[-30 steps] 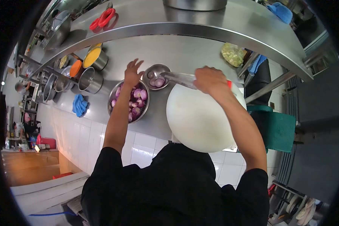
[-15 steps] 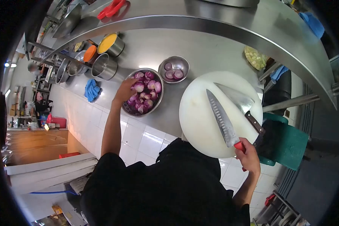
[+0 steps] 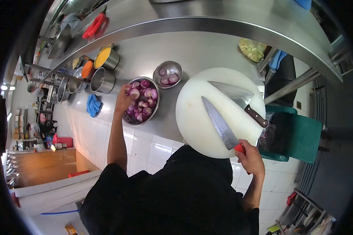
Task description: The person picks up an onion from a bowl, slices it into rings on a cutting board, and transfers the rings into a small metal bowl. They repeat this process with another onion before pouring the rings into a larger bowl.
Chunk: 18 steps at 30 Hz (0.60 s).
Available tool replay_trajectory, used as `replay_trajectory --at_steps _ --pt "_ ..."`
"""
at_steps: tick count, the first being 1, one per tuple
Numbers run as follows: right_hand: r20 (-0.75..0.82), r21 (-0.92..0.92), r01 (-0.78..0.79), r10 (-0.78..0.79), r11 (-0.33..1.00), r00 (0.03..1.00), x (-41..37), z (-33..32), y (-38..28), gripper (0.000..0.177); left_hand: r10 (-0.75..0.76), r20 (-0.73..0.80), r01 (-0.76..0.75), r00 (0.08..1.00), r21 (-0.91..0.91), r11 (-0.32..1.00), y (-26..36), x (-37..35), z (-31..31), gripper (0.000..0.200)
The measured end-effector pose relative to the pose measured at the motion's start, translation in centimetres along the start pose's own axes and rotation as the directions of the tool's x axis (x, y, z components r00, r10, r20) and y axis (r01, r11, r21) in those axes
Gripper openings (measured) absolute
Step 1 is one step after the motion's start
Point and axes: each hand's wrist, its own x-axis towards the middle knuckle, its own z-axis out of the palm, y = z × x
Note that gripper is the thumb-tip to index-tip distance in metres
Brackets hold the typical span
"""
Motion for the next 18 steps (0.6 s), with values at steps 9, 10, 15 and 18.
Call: replay_trajectory --at_steps 9,10,15,18 --pt "-0.135 -0.168 0.129 -0.152 0.977 0.979 -0.4 -2.0 2.0 0.041 -0.221 -0.045 0.188 0.974 -0.375 0.908 3.3 0.9 0.1 0.037" --pt "-0.141 -0.17 0.128 -0.153 0.977 0.978 -0.4 -2.0 2.0 0.041 -0.285 0.028 0.264 0.958 -0.475 0.84 2.1 1.2 -0.1 0.036" --pt "-0.163 -0.164 0.173 -0.2 0.971 0.966 -0.5 -1.9 3.1 0.044 0.192 -0.047 -0.159 0.98 0.393 0.906 -1.8 4.2 2.5 0.036" --pt "-0.172 -0.088 0.009 -0.024 0.996 0.985 -0.4 -2.1 1.5 0.043 0.292 0.025 -0.29 0.956 -0.072 0.954 2.2 7.3 6.6 0.037"
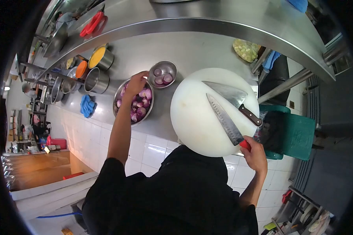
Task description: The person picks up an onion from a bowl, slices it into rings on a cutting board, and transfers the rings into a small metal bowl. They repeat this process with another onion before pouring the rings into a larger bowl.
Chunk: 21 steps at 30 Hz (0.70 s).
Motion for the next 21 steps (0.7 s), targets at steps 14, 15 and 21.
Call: replay_trajectory --at_steps 14,15,21 --pt "-0.158 -0.111 0.11 -0.127 0.988 0.979 -1.6 1.4 -0.9 0.041 -0.302 0.677 0.408 0.671 0.002 0.913 2.2 9.7 6.7 0.04" --pt "-0.154 -0.12 0.11 -0.128 0.987 0.98 -1.8 1.3 -1.1 0.041 -0.296 0.684 0.402 0.666 0.004 0.916 2.6 9.5 6.0 0.04" --pt "-0.138 -0.152 0.131 -0.152 0.98 0.979 -0.8 -0.1 -1.9 0.042 -0.284 0.618 0.513 0.733 -0.228 0.828 1.6 8.3 4.3 0.043"
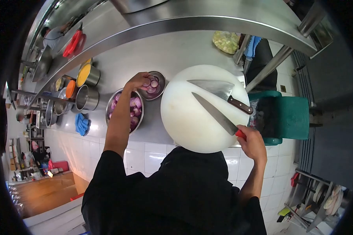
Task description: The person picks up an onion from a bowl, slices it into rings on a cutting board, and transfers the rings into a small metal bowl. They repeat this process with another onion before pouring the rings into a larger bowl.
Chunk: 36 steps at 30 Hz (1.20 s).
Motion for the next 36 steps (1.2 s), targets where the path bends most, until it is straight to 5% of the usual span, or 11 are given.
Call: replay_trajectory --at_steps 7,10,11,13,19,22,26,28,32,35,36 --pt "-0.02 -0.037 0.066 -0.067 0.997 0.998 1.7 -0.4 -0.3 0.042 -0.044 -0.089 0.016 0.995 -0.295 0.955 -1.0 0.4 1.3 0.039" --pt "-0.009 -0.024 0.055 -0.056 0.998 0.998 1.6 0.1 -0.3 0.041 0.114 -0.15 -0.095 0.982 0.128 0.987 -1.5 1.0 2.5 0.025" --pt "-0.007 -0.012 0.044 -0.044 0.999 0.999 1.4 0.3 -0.4 0.041 0.111 -0.148 -0.092 0.983 0.129 0.987 -2.3 1.5 2.6 0.025" --pt "-0.009 0.0 0.027 -0.027 1.0 1.0 1.3 0.5 -0.2 0.041 0.401 -0.297 -0.247 0.867 0.442 0.862 -3.3 2.9 2.6 0.026" --pt "-0.014 -0.011 0.035 -0.036 0.999 0.999 1.2 0.8 0.0 0.041 0.216 -0.224 -0.178 0.95 0.179 0.968 0.2 0.9 2.1 0.023" --pt "-0.025 -0.016 0.067 -0.068 0.998 0.997 1.2 1.0 0.3 0.041 0.183 -0.028 -0.166 0.983 0.3 0.939 -0.4 1.8 2.1 0.024" --pt "-0.045 -0.005 0.078 -0.078 0.997 0.996 1.1 1.3 0.3 0.041 0.294 -0.193 -0.185 0.936 0.44 0.879 -0.3 1.9 3.0 0.024" --pt "-0.055 -0.002 0.087 -0.087 0.996 0.995 1.0 1.3 0.2 0.04 0.034 -0.072 -0.016 0.997 0.233 0.972 0.6 1.3 2.9 0.024" --pt "-0.056 -0.011 0.068 -0.069 0.998 0.996 0.9 1.3 0.0 0.04 0.015 -0.175 0.022 0.984 0.208 0.978 0.1 2.0 3.6 0.022" --pt "-0.057 -0.001 0.056 -0.056 0.998 0.997 0.9 1.3 -0.1 0.04 0.062 -0.031 -0.05 0.998 0.296 0.954 -0.6 2.1 4.0 0.02" --pt "-0.054 0.011 0.045 -0.044 0.999 0.998 0.8 1.3 -0.1 0.04 0.201 -0.04 -0.158 0.979 0.476 0.865 -2.3 3.2 3.9 0.019"
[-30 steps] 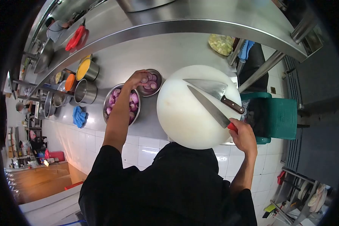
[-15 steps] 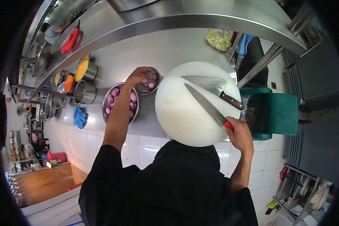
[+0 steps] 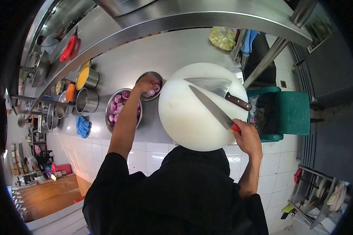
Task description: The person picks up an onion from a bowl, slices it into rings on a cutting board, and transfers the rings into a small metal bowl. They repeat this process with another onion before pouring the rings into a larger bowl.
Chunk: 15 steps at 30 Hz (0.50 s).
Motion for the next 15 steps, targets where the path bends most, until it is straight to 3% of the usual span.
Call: replay_trajectory --at_steps 1,5,7,15 --pt "0.0 0.0 -0.002 0.002 1.0 1.0 -0.1 0.1 0.1 0.04 0.131 -0.051 -0.119 0.99 0.191 0.974 -1.2 0.5 0.6 0.019" --pt "-0.009 -0.013 0.005 -0.005 1.0 1.0 -0.1 0.1 0.3 0.041 0.289 -0.135 -0.259 0.948 0.204 0.944 -1.2 -0.3 0.3 0.018" --pt "-0.006 -0.018 -0.002 0.001 1.0 1.0 -0.2 0.1 0.3 0.041 -0.069 0.0 0.068 0.998 -0.186 0.98 2.5 -2.6 -1.7 0.018" --pt "-0.014 -0.027 0.003 -0.004 1.0 1.0 -0.2 0.3 0.5 0.042 -0.003 -0.061 -0.009 0.998 -0.192 0.981 1.6 -2.1 -1.4 0.016"
